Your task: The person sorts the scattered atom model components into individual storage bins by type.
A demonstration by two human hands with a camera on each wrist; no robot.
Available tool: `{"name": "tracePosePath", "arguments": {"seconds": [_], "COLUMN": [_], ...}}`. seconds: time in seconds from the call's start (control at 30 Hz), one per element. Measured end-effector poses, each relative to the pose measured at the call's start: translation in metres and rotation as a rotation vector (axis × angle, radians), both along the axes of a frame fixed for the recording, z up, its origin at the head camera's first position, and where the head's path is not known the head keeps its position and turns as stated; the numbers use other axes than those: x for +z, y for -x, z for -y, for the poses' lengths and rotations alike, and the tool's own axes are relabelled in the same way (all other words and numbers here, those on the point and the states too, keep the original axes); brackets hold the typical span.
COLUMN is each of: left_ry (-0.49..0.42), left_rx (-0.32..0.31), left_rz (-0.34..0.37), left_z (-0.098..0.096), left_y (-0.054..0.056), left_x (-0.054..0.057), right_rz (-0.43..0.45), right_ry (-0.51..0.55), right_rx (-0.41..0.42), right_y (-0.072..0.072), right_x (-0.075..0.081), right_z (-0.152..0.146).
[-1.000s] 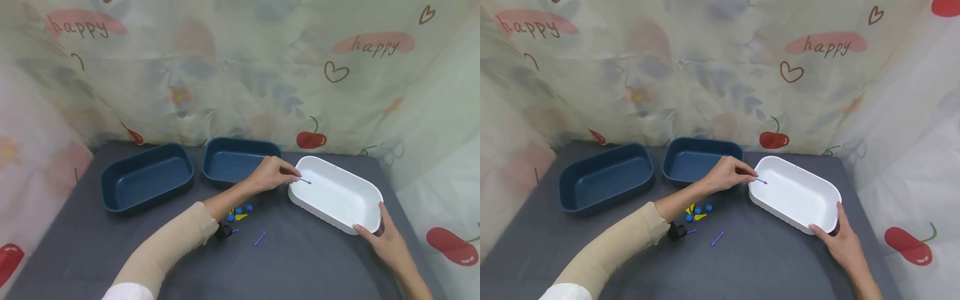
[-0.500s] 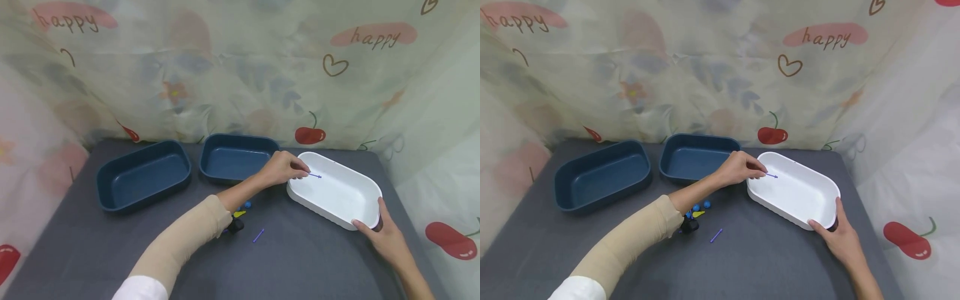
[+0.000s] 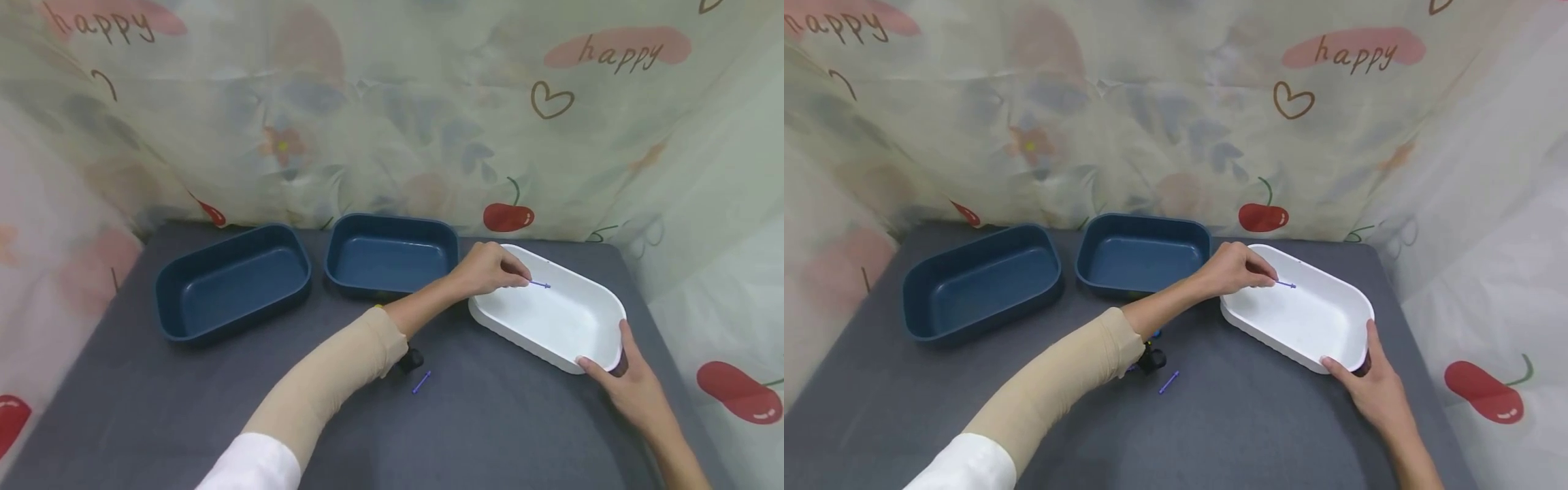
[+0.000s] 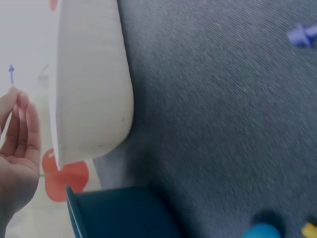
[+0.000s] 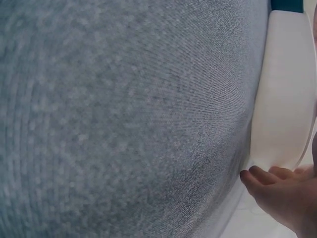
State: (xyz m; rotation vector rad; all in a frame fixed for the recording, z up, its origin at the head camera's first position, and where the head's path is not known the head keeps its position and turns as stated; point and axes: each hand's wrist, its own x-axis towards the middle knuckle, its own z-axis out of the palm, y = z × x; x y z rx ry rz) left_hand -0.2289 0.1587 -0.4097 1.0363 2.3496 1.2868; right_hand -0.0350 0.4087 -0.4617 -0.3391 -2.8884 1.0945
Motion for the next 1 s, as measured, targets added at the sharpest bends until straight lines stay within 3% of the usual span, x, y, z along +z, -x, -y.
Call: {"name": "tracePosePath", "arguments": {"seconds": [0.53, 0.8, 1.0], "left_ry": [0.01, 0.113, 0.173], "left_rx": [-0.033, 0.034, 0.156], "left_rz": [-0.008, 0.035, 0.084], "left_z": [-0.028, -0.043, -0.052], "left_y": [0.004, 0.004, 0.003], "left_x": [-0.02, -0.027, -0.028], "right_rz": [-0.023, -0.05, -0.048], "right_ry": [0.053, 0.046, 0.05], "right_rx": [0.011, 0.037, 0.035], "right_y": [0.001, 0.002, 0.002], "right_x": [-0.002, -0.002, -0.004], "right_z": [0.002, 0.0, -0.001]}}
